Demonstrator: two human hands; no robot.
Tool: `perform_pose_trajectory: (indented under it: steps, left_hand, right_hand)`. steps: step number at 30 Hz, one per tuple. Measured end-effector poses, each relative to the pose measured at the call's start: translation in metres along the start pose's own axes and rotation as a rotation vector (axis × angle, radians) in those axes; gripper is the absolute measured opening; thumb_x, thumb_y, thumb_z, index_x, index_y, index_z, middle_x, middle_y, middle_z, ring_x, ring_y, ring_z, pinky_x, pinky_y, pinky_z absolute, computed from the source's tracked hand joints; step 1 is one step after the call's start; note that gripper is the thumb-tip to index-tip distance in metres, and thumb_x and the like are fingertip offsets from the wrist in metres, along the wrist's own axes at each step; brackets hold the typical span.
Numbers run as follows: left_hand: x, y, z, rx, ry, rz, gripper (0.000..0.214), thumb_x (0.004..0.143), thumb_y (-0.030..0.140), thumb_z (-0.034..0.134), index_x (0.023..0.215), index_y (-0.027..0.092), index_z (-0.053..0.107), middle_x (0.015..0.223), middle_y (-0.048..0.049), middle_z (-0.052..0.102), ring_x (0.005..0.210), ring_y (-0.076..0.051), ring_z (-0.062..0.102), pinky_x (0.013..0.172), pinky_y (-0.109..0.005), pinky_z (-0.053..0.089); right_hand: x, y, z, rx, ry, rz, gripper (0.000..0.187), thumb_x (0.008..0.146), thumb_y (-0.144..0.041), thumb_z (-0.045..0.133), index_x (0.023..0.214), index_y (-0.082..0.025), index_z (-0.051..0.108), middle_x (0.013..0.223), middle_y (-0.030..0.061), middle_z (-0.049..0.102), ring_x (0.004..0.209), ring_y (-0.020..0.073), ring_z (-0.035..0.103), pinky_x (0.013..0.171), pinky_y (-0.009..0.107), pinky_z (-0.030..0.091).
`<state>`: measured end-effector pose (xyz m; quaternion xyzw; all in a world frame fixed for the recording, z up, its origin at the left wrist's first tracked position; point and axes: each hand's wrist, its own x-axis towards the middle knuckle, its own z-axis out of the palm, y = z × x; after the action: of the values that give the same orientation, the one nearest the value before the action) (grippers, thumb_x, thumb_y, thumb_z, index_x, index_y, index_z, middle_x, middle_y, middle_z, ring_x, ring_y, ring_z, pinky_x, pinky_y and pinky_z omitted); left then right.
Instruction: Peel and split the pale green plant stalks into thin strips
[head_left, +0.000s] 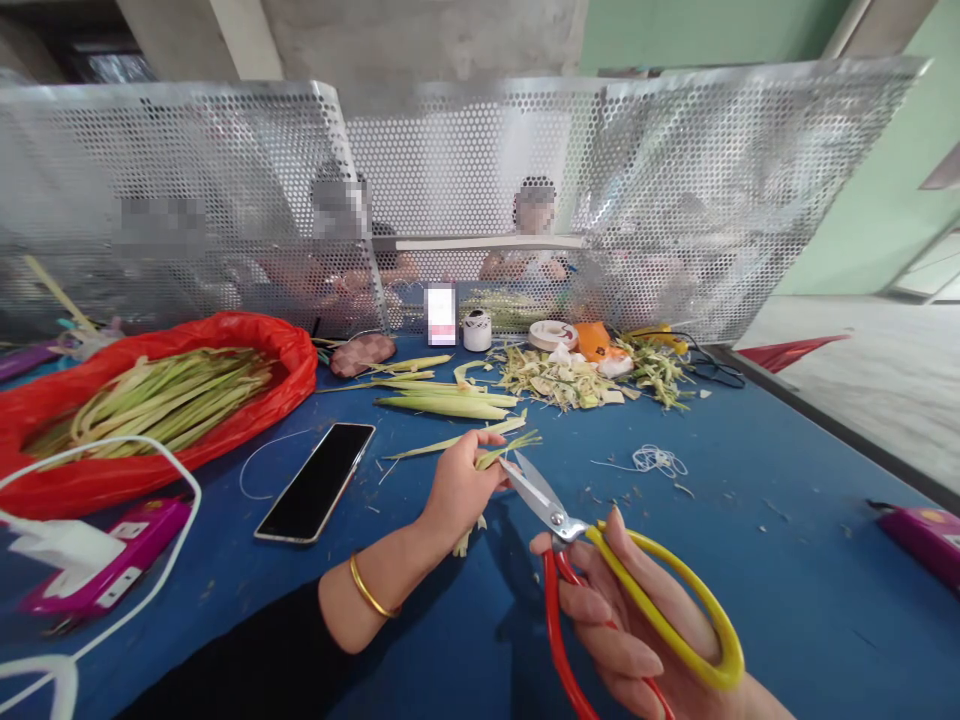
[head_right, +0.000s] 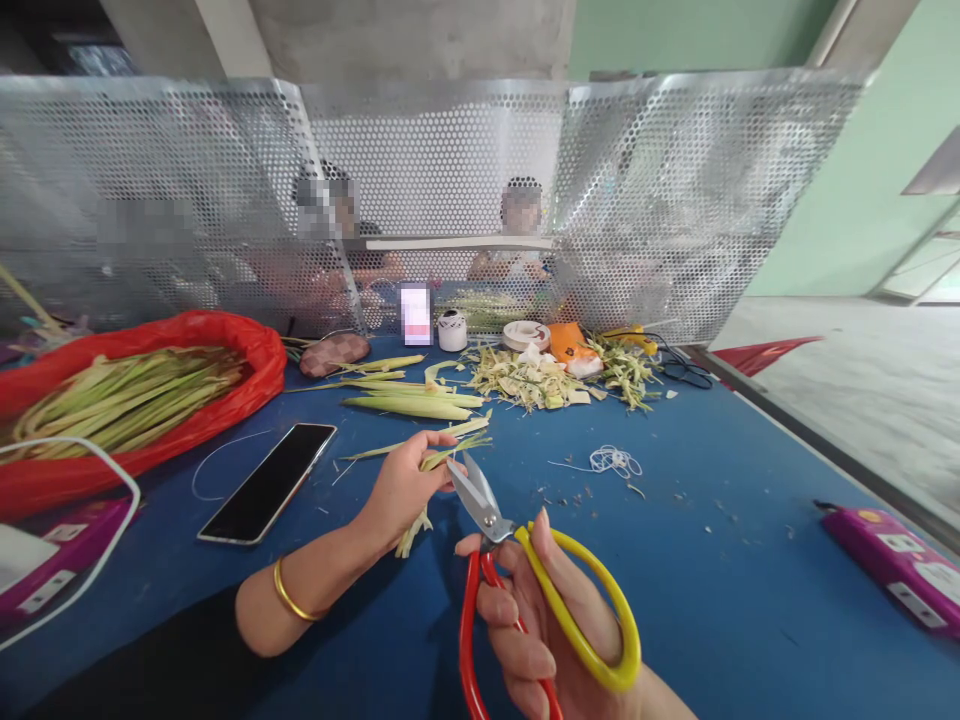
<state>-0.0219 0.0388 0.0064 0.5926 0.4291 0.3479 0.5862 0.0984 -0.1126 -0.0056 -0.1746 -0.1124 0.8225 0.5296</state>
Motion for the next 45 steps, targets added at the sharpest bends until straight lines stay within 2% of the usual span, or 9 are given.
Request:
perform_pose_trajectory:
  steps: [11,17,21,26,30,33,38,42,45]
  left_hand:
    - [0.000,-0.003,0.000,0.028,-0.018,0.027,0.028,0.069,0.011,0.067,0.095,0.017,0.059,0.060,0.0035,0.065,0.056,-0.016,0.067,0.056,-0.025,0.055]
    - [0.005,-0.009,-0.002,-0.111,-0.054,-0.073,0.022,0.067,0.011,0.074,0.086,0.015,0.062,0.064,0.0002,0.068,0.057,-0.014,0.068,0.055,-0.022,0.052]
    - [0.008,-0.009,-0.006,-0.260,-0.091,-0.206,0.015,0.073,0.021,0.075,0.077,0.013,0.063,0.072,-0.0068,0.072,0.061,-0.013,0.068,0.060,-0.021,0.053]
    - [0.007,0.001,-0.009,-0.376,-0.087,-0.329,0.010,0.083,0.021,0.067,0.079,0.013,0.062,0.077,-0.0084,0.073,0.066,-0.014,0.069,0.063,-0.023,0.055]
    - [0.002,0.008,-0.010,-0.534,-0.170,-0.417,0.010,0.083,0.021,0.067,0.081,0.011,0.066,0.098,-0.0131,0.073,0.081,-0.017,0.071,0.070,-0.024,0.056]
    - [-0.001,0.010,-0.009,-0.623,-0.247,-0.443,0.009,0.084,0.019,0.066,0.082,0.010,0.066,0.111,-0.0147,0.070,0.091,-0.019,0.071,0.076,-0.024,0.056]
    - [-0.001,0.003,-0.005,-0.692,-0.242,-0.457,0.006,0.083,0.012,0.065,0.077,0.012,0.064,0.100,-0.0129,0.073,0.086,-0.017,0.071,0.080,-0.025,0.055]
    - [0.001,-0.005,-0.005,-0.731,-0.245,-0.420,0.008,0.083,0.010,0.064,0.075,0.011,0.064,0.080,-0.0084,0.073,0.074,-0.015,0.070,0.081,-0.027,0.055]
    - [0.002,-0.004,-0.006,-0.702,-0.190,-0.446,0.005,0.083,0.011,0.064,0.078,0.011,0.065,0.076,-0.0062,0.071,0.072,-0.014,0.069,0.076,-0.027,0.055]
  right_hand:
    - [0.006,0.002,-0.006,0.068,0.064,-0.027,0.042,0.086,-0.054,0.058,0.102,-0.016,0.062,0.060,-0.0090,0.041,0.033,-0.0025,0.010,0.024,0.009,0.024]
    - [-0.004,0.001,-0.003,-0.167,0.252,-0.026,0.048,0.083,-0.062,0.057,0.106,-0.020,0.060,0.058,-0.0095,0.040,0.032,-0.0022,0.010,0.025,0.010,0.021]
    - [-0.026,-0.021,-0.005,-0.803,0.500,-0.100,0.054,0.081,-0.066,0.054,0.113,-0.023,0.058,0.059,-0.0064,0.046,0.033,0.0016,0.027,0.030,0.014,0.024]
    - [-0.039,-0.063,-0.030,-2.139,0.768,-0.236,0.040,0.083,-0.040,0.055,0.121,-0.026,0.059,0.092,0.0086,0.069,0.068,0.0232,0.065,0.057,0.030,0.047]
    - [-0.038,-0.080,-0.034,-2.571,0.717,-0.182,0.042,0.080,-0.022,0.052,0.121,-0.024,0.061,0.098,0.0110,0.069,0.079,0.0271,0.067,0.065,0.034,0.049]
    - [-0.025,-0.081,-0.014,-2.534,0.591,-0.280,0.024,0.080,-0.021,0.055,0.098,-0.024,0.070,0.090,0.0089,0.067,0.077,0.0239,0.065,0.066,0.032,0.048]
    - [0.031,-0.070,0.019,-1.979,0.501,-0.619,0.022,0.085,-0.033,0.057,0.099,-0.024,0.071,0.081,0.0033,0.062,0.067,0.0160,0.058,0.063,0.027,0.045]
    - [0.080,-0.061,0.013,-1.849,0.533,-0.653,0.010,0.077,-0.027,0.063,0.075,-0.021,0.071,0.073,0.0010,0.062,0.067,0.0156,0.058,0.060,0.025,0.042]
    - [0.100,-0.063,0.001,-1.839,0.516,-0.636,0.018,0.079,-0.026,0.059,0.064,-0.018,0.067,0.068,0.0007,0.065,0.064,0.0144,0.059,0.057,0.023,0.043]
